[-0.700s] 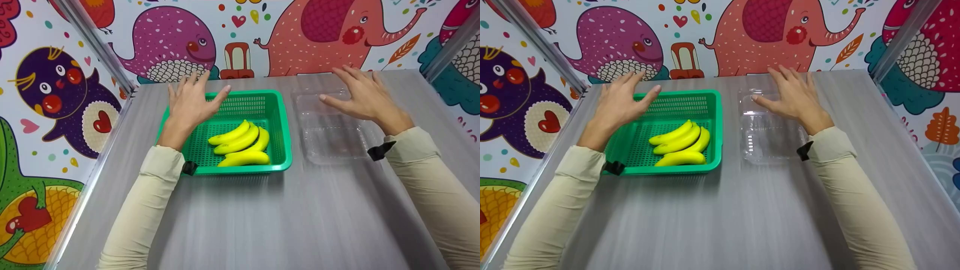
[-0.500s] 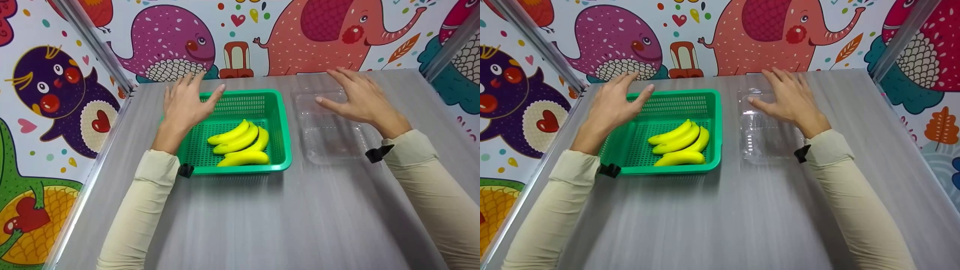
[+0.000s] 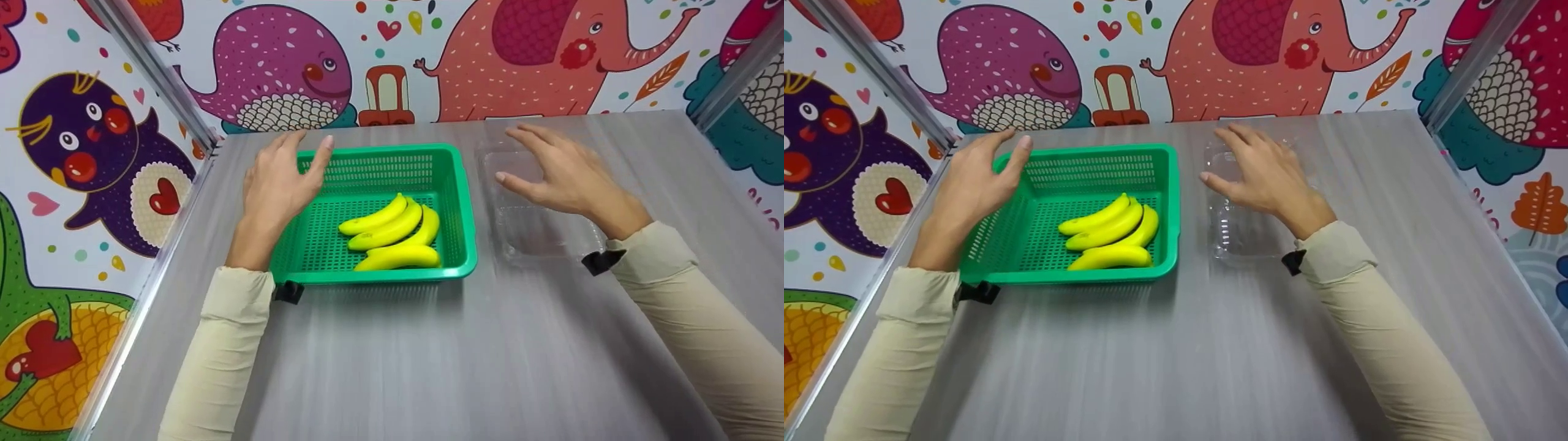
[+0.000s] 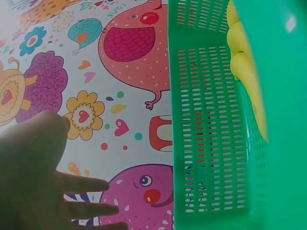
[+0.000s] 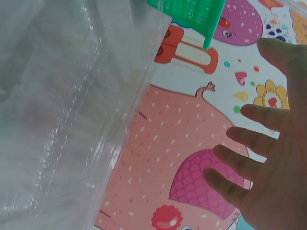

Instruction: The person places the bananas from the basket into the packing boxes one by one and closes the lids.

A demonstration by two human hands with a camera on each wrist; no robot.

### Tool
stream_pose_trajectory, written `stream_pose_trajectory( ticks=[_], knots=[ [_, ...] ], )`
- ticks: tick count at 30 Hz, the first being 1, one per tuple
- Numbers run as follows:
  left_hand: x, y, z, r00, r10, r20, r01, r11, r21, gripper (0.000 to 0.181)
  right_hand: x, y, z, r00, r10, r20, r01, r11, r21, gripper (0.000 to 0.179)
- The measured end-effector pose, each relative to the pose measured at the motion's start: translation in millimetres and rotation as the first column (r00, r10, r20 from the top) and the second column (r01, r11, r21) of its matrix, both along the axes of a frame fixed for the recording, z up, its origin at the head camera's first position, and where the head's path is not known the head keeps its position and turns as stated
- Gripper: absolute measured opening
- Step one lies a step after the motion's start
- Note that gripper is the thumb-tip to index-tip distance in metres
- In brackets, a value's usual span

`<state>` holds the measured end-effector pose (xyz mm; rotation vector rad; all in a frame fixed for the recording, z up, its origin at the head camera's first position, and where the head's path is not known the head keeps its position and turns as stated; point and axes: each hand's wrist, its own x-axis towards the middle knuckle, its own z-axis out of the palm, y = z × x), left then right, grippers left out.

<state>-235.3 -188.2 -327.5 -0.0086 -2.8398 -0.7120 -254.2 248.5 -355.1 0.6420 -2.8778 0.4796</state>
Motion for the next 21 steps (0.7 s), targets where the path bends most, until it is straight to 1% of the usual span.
stream_pose_trajectory(
  ticks=[5,9,17,21],
  knots=[
    [7.7,-10.9,-5.1,1.000,0.017,0.004,-0.017,0.998,0.057,0.088,2.9,-13.1,-4.0,0.999,0.036,0.002,-0.036,0.999,0.013,0.081],
    [12.4,-19.5,-9.8,0.999,0.035,0.013,-0.036,0.996,0.076,0.088,5.3,-21.7,-4.8,0.999,0.054,-0.006,-0.054,0.998,0.016,0.081],
    [17.7,-35.3,-24.3,0.999,0.044,0.021,-0.046,0.991,0.123,0.086,10.1,-33.5,-4.9,0.996,0.077,-0.037,-0.076,0.997,0.010,0.080],
    [19.9,-41.6,-31.6,0.997,0.069,0.018,-0.071,0.988,0.136,0.086,14.2,-39.6,-4.2,0.993,0.106,-0.060,-0.107,0.994,-0.011,0.082]
  ],
)
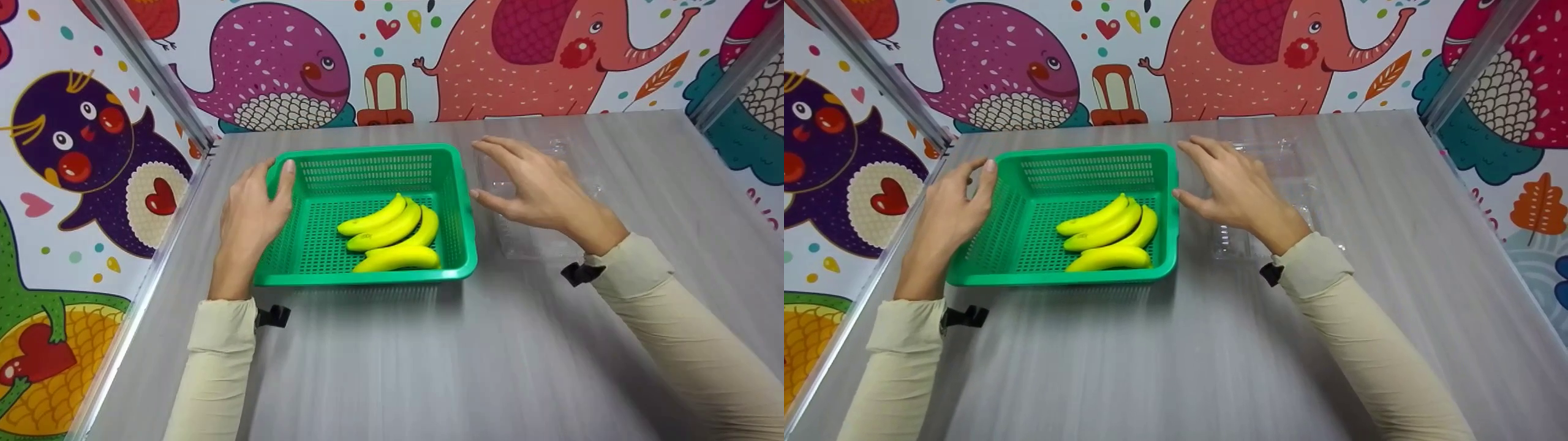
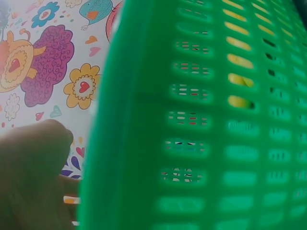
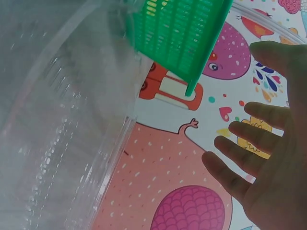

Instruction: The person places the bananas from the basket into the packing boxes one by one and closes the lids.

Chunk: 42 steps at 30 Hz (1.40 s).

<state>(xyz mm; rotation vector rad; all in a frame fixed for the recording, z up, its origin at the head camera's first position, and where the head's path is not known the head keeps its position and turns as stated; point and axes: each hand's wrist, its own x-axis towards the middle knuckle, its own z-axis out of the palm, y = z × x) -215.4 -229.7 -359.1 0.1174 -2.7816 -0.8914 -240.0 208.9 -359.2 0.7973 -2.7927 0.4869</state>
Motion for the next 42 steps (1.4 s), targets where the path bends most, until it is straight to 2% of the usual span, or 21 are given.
stream_pose_trajectory(
  ticks=[6,14,23,28,33,37,42],
  knots=[
    [1.5,-7.2,-7.4,0.999,0.030,-0.031,-0.029,0.999,0.017,0.082,6.0,-11.4,1.5,0.999,0.047,-0.007,-0.048,0.999,-0.013,0.084],
    [2.3,-10.4,-17.4,0.998,0.050,-0.031,-0.049,0.998,0.031,0.079,10.3,-26.2,-1.1,0.996,0.082,-0.018,-0.082,0.997,0.015,0.085],
    [4.6,-10.2,-31.2,0.996,0.075,-0.043,-0.072,0.995,0.067,0.074,14.0,-37.9,-2.6,0.995,0.097,0.030,-0.098,0.995,0.033,0.085],
    [5.0,-10.8,-33.3,0.994,0.086,-0.065,-0.081,0.994,0.079,0.070,15.8,-42.6,-2.7,0.991,0.130,0.033,-0.130,0.991,0.021,0.081],
    [6.6,-11.7,-34.2,0.992,0.091,-0.083,-0.084,0.993,0.082,0.054,17.7,-50.8,-4.4,0.984,0.172,0.041,-0.173,0.985,0.016,0.077],
    [8.0,-12.7,-34.4,0.995,0.078,-0.067,-0.073,0.994,0.079,0.047,19.0,-56.7,-5.8,0.981,0.184,0.068,-0.186,0.982,0.019,0.077],
    [8.5,-13.6,-33.2,0.997,0.064,-0.036,-0.061,0.995,0.080,0.047,20.2,-61.5,-6.9,0.974,0.204,0.096,-0.206,0.978,0.009,0.076]
  ],
)
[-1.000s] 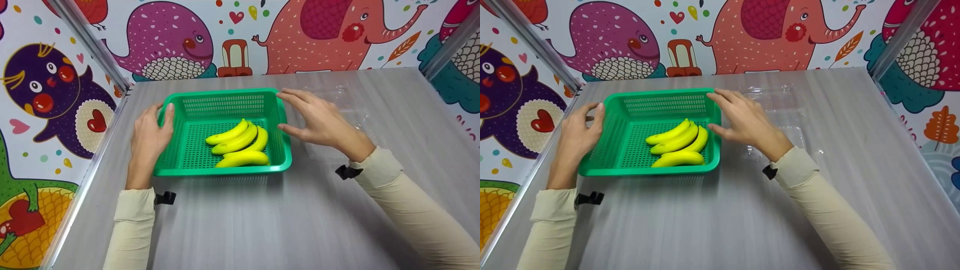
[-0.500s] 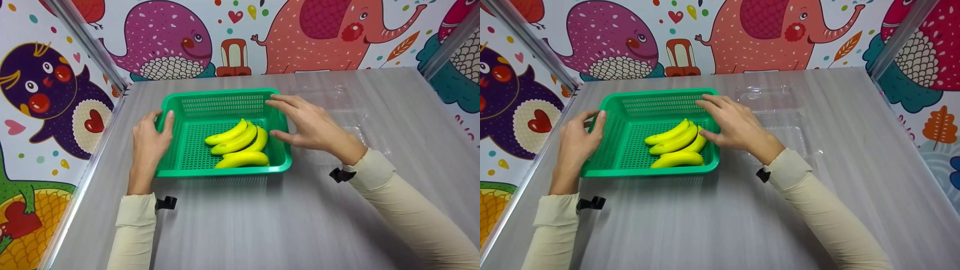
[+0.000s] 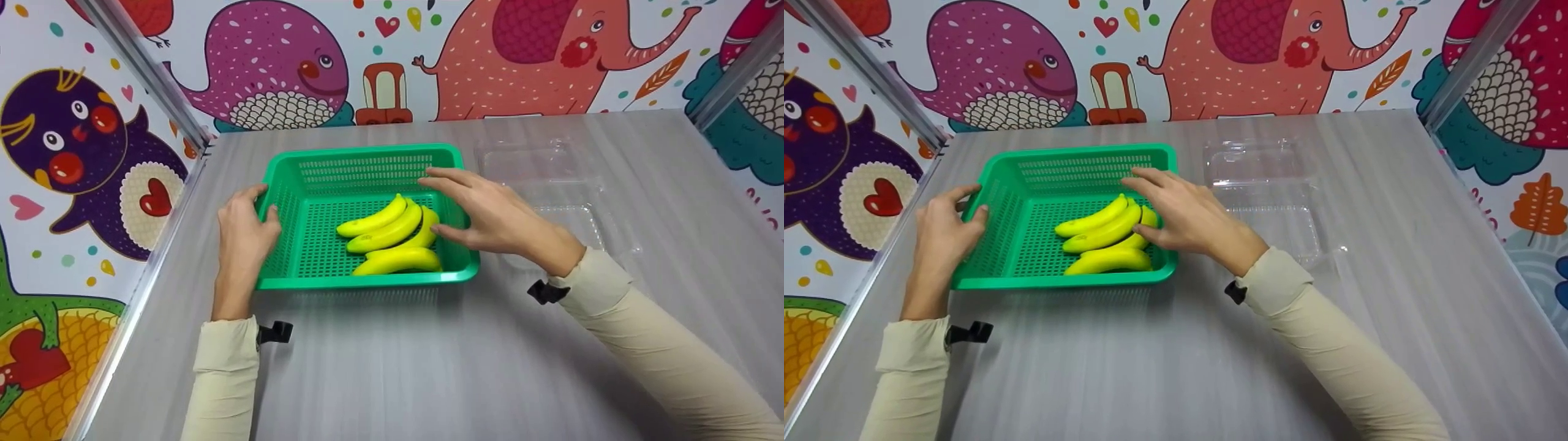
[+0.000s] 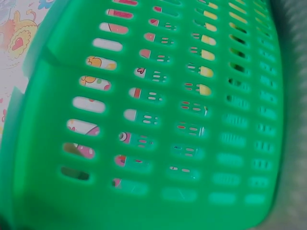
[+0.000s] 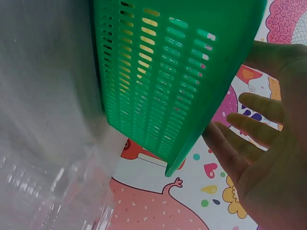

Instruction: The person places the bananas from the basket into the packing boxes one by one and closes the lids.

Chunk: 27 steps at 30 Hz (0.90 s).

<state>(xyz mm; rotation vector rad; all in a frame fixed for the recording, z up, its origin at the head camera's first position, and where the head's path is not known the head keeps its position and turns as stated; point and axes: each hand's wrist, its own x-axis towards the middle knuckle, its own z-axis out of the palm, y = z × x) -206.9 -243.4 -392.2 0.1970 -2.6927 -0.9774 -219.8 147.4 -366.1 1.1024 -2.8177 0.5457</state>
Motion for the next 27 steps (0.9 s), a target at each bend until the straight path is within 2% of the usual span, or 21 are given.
stream_pose_trajectory(
  ticks=[6,9,19,24,27],
  knots=[
    [1.1,-0.9,0.4,0.999,-0.007,0.050,0.006,1.000,0.012,0.051,1.4,-8.3,-1.7,0.998,0.034,0.051,-0.033,0.999,-0.012,0.075],
    [1.6,-1.6,0.9,0.997,-0.010,0.074,0.009,1.000,0.022,0.053,1.4,-13.8,-3.1,0.995,0.047,0.090,-0.046,0.999,-0.009,0.068],
    [1.3,-1.8,0.9,0.998,-0.015,0.065,0.014,1.000,0.014,0.053,1.5,-30.1,-11.0,0.983,0.125,0.131,-0.126,0.992,0.004,0.045],
    [1.2,-1.3,-0.3,0.998,-0.010,0.069,0.009,1.000,0.013,0.053,0.5,-39.1,-16.2,0.972,0.172,0.162,-0.173,0.985,-0.005,0.044],
    [1.3,-0.9,-0.5,0.997,-0.011,0.078,0.010,1.000,0.015,0.052,1.0,-43.4,-19.2,0.970,0.172,0.170,-0.177,0.984,0.012,0.044]
  ],
)
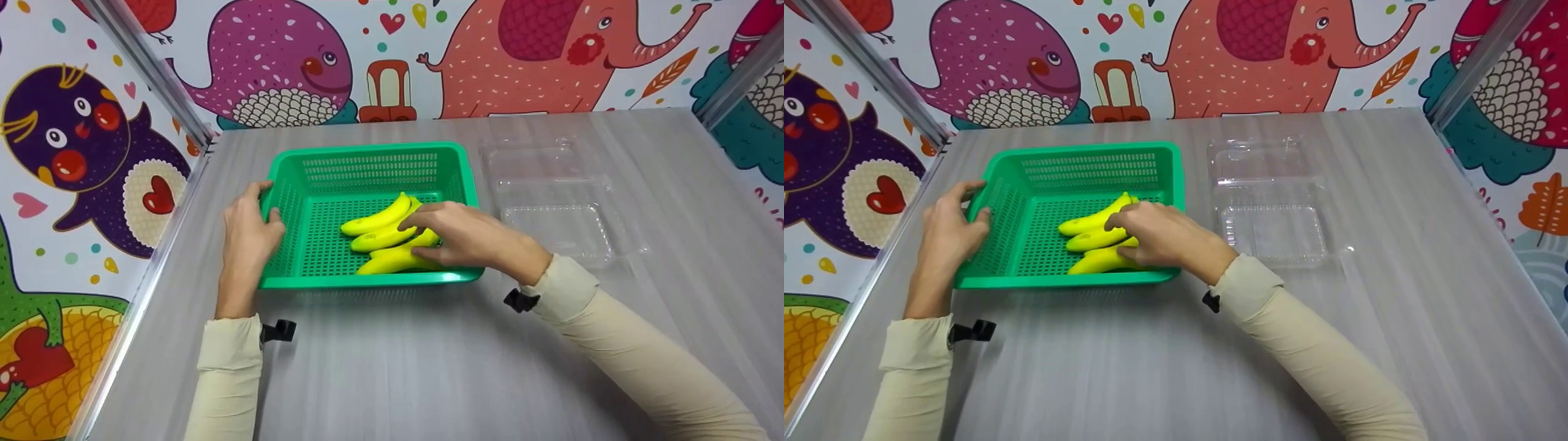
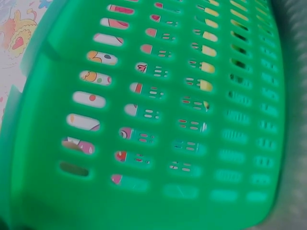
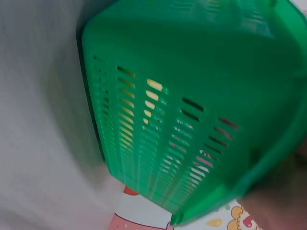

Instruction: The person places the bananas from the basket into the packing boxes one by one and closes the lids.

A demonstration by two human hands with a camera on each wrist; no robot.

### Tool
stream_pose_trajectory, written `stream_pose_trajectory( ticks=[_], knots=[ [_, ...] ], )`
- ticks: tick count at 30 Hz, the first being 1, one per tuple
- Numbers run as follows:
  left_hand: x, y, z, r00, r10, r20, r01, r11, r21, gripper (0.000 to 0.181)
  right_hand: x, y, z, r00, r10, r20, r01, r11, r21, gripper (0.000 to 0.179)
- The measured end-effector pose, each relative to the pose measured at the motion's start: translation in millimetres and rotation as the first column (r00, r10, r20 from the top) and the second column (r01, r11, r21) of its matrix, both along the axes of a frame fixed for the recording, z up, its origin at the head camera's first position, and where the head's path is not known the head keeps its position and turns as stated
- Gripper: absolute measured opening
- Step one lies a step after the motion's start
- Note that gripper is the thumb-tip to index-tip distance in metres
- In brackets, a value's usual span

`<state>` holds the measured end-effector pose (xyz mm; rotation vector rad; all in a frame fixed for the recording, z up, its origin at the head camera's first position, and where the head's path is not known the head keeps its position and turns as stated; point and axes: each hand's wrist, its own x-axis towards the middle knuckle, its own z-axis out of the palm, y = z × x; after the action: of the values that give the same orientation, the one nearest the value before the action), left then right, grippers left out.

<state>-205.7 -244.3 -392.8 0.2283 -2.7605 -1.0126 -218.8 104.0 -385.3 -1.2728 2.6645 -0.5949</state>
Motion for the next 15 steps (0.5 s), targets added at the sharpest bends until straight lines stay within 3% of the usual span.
stream_pose_trajectory(
  ticks=[6,15],
  knots=[
    [-0.2,0.9,0.6,1.000,-0.002,0.027,0.002,1.000,-0.001,0.053,1.3,-1.8,-3.2,1.000,-0.006,0.002,0.006,1.000,0.017,0.044],
    [1.1,-0.7,0.5,0.999,-0.006,0.045,0.007,1.000,-0.009,0.053,1.4,-1.6,-2.8,0.998,0.053,0.018,-0.054,0.998,0.042,0.046]
  ],
)
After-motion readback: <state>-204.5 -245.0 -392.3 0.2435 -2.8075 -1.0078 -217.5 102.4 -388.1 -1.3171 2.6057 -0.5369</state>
